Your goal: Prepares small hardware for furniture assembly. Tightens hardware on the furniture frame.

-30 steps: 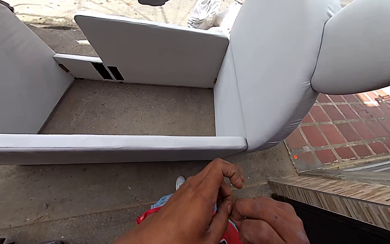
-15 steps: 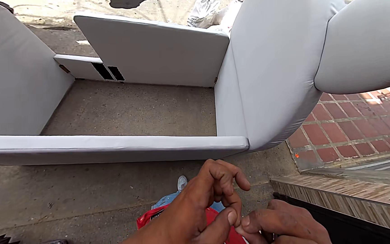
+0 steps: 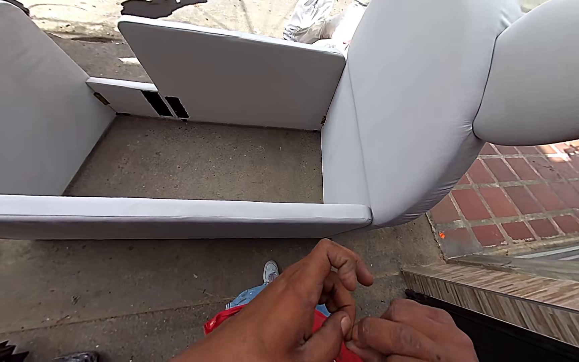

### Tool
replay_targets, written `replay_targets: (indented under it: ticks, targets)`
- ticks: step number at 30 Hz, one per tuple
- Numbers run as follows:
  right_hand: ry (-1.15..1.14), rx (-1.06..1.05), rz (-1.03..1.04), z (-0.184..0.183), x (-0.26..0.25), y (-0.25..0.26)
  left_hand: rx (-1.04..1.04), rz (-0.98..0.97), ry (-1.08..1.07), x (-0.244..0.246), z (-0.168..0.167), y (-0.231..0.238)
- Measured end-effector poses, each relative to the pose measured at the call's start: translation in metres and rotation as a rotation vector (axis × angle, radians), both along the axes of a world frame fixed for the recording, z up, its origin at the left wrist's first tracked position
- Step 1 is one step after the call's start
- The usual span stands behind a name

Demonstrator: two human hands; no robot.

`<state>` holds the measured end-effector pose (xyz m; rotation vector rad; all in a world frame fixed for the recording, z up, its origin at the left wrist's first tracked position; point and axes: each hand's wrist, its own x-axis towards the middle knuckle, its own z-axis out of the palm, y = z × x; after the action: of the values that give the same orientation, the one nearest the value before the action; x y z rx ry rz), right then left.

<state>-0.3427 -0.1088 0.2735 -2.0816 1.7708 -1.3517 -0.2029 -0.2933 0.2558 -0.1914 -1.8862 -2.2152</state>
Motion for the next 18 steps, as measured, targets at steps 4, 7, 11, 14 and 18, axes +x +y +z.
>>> replay_targets:
  ticks: [4, 7, 11, 14, 18]
  targets:
    - [0.004, -0.015, -0.025, -0.002, 0.003, 0.000, -0.001, 0.043, 0.022, 0.000, -0.001, 0.002]
    - [0.009, -0.033, -0.054, -0.002, 0.004, 0.002, 0.017, 0.070, 0.048, -0.001, -0.001, 0.005]
    - [-0.070, -0.083, -0.094, -0.002, 0.004, 0.007, 0.093, 0.073, 0.108, -0.001, 0.000, 0.009]
    - [-0.111, -0.078, -0.102, 0.002, 0.003, 0.009, 0.125, 0.070, 0.142, -0.003, 0.000, 0.012]
    - [-0.120, -0.080, -0.098, 0.003, 0.003, 0.011, 0.099, 0.063, 0.150, -0.003, 0.002, 0.013]
